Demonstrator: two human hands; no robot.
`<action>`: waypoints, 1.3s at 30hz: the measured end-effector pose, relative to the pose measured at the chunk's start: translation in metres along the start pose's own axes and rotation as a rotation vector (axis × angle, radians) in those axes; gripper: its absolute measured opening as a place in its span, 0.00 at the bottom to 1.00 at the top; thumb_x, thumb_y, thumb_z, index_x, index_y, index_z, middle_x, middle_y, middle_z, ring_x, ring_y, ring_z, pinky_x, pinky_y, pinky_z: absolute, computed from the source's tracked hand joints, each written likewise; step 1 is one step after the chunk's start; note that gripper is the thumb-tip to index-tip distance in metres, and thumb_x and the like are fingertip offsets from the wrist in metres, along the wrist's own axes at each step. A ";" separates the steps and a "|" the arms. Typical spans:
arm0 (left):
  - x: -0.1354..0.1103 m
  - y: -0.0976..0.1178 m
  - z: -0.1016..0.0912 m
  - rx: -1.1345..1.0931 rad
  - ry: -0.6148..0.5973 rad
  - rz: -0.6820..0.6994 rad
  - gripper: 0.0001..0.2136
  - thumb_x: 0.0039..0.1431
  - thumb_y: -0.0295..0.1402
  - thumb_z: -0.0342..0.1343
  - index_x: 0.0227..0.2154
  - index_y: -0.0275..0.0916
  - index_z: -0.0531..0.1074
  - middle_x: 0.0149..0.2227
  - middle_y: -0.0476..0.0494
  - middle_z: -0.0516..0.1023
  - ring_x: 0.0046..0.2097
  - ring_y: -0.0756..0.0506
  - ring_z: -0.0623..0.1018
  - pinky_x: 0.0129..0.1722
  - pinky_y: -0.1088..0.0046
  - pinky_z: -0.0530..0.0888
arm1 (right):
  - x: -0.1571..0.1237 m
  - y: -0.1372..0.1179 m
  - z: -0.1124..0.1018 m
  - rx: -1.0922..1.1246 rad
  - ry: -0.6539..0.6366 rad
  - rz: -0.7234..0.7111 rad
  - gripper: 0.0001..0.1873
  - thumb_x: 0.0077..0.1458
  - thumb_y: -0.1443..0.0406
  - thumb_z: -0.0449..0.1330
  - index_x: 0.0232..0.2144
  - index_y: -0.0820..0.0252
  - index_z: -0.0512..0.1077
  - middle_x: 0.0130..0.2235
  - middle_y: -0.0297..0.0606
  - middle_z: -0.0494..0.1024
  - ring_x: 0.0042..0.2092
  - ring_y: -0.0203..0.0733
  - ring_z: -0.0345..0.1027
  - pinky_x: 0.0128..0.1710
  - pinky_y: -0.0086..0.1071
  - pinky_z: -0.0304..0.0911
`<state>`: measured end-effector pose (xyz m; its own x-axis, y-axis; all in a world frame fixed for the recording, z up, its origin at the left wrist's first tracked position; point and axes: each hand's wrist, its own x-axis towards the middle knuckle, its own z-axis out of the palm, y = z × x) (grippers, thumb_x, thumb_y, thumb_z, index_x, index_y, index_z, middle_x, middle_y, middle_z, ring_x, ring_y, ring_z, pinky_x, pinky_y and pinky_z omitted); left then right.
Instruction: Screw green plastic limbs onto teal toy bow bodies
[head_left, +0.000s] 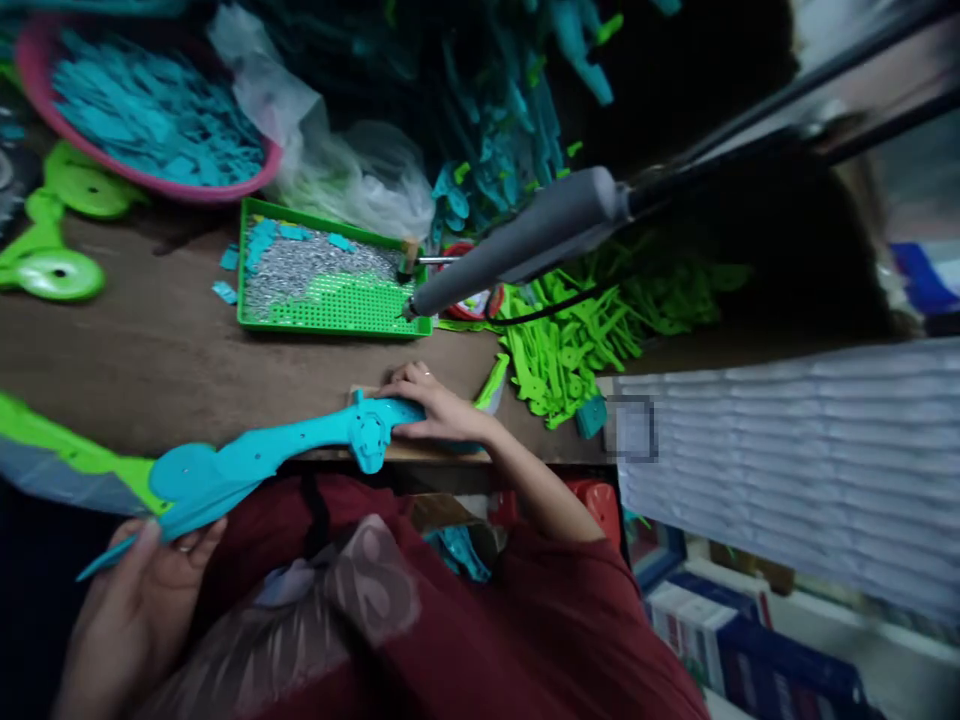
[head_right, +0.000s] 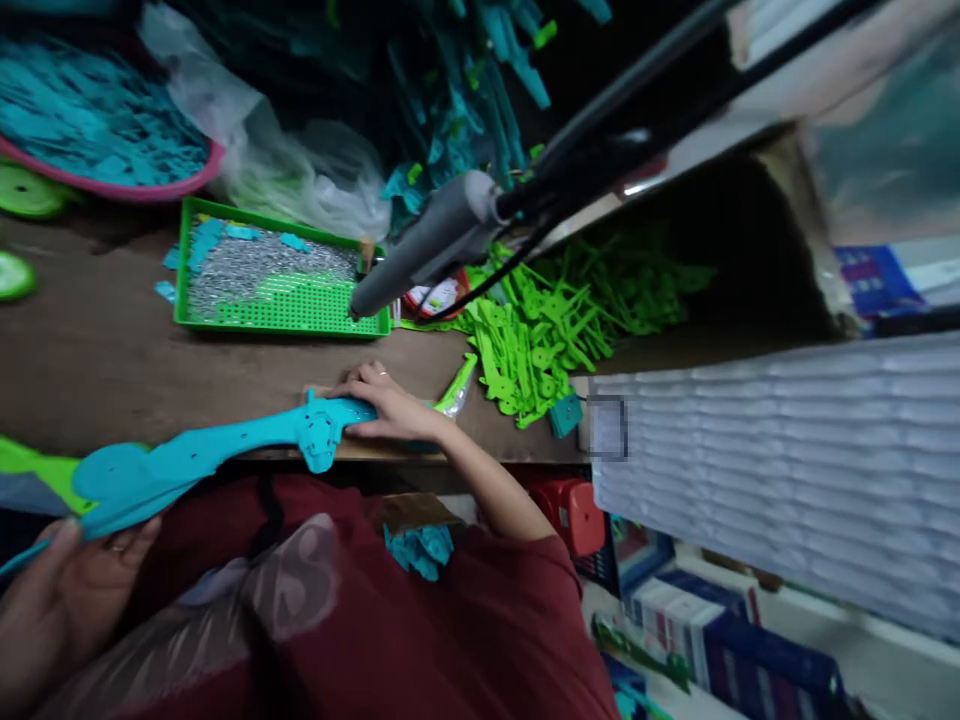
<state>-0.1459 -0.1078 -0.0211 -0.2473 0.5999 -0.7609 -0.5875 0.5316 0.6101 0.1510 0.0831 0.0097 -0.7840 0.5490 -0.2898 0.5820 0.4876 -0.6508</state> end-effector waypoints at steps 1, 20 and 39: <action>-0.001 0.001 0.001 0.000 0.012 0.018 0.06 0.58 0.49 0.55 0.35 0.63 0.75 0.48 0.76 0.79 0.66 0.51 0.64 0.57 0.73 0.73 | 0.000 0.001 -0.001 -0.001 0.005 -0.003 0.27 0.56 0.54 0.63 0.55 0.58 0.67 0.48 0.44 0.66 0.52 0.48 0.58 0.57 0.47 0.57; 0.006 -0.003 0.009 -0.278 -0.080 0.156 0.17 0.49 0.45 0.68 0.37 0.40 0.75 0.40 0.45 0.83 0.42 0.42 0.82 0.42 0.64 0.81 | 0.030 -0.010 -0.079 -0.566 0.376 0.129 0.11 0.61 0.65 0.54 0.42 0.61 0.74 0.41 0.47 0.72 0.42 0.49 0.66 0.41 0.41 0.63; 0.016 -0.014 -0.005 -0.196 -0.291 0.198 0.23 0.51 0.52 0.64 0.29 0.33 0.76 0.31 0.40 0.82 0.35 0.42 0.82 0.38 0.67 0.81 | 0.101 -0.027 -0.113 -0.942 0.880 -0.172 0.12 0.60 0.59 0.52 0.25 0.55 0.67 0.19 0.35 0.61 0.18 0.40 0.53 0.17 0.34 0.46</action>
<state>-0.1452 -0.1088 -0.0427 -0.1584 0.8385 -0.5214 -0.6934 0.2815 0.6633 0.0802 0.2019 0.0772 -0.6684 0.5156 0.5361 0.6974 0.6851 0.2107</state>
